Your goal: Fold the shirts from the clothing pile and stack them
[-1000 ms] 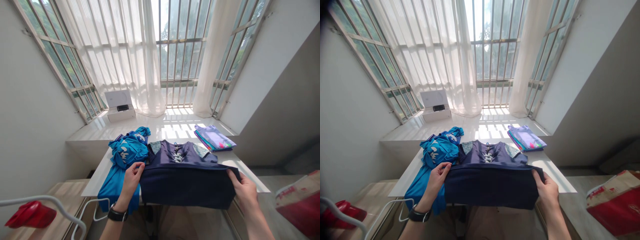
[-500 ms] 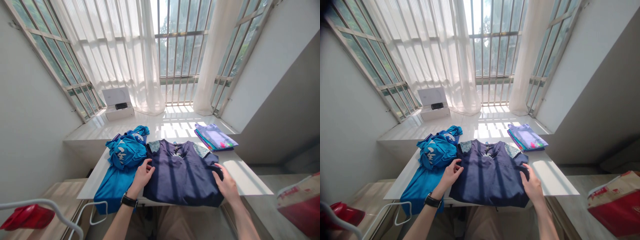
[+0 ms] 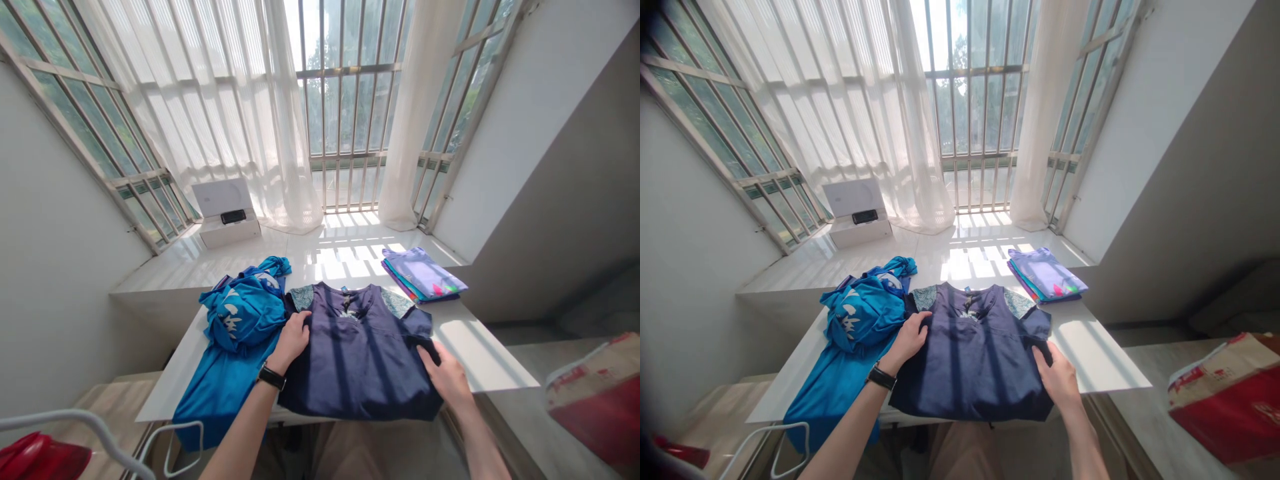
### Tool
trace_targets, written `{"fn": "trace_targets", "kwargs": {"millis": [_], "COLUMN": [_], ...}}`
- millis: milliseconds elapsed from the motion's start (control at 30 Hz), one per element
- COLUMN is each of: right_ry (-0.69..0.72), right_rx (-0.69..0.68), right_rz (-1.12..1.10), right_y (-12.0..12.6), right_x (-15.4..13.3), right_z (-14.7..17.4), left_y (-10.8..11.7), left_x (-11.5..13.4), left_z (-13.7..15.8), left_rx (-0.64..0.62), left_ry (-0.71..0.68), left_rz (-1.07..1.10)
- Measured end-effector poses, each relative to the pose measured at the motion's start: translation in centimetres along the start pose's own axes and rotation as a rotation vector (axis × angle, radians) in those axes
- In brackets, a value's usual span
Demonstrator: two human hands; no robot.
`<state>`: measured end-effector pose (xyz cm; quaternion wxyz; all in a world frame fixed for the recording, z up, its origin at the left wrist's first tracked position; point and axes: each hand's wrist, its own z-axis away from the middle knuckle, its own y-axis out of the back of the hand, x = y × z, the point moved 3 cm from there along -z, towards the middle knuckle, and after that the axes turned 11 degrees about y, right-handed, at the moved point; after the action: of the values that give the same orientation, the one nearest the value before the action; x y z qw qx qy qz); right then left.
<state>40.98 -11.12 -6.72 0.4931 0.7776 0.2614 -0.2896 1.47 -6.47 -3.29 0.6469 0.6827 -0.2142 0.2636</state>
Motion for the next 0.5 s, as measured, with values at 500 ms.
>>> {"fn": "trace_targets", "kwargs": {"millis": [500], "right_ry": [0.11], "right_rx": [0.143], "right_rz": [-0.007], "right_y": [2.0], "right_x": [-5.3], "right_z": [-11.4], "left_y": [4.4], "left_x": [1.0], "left_z": [-3.1], "left_rx": [0.361], "left_ry": [-0.141], "left_rz": [0.214]}}
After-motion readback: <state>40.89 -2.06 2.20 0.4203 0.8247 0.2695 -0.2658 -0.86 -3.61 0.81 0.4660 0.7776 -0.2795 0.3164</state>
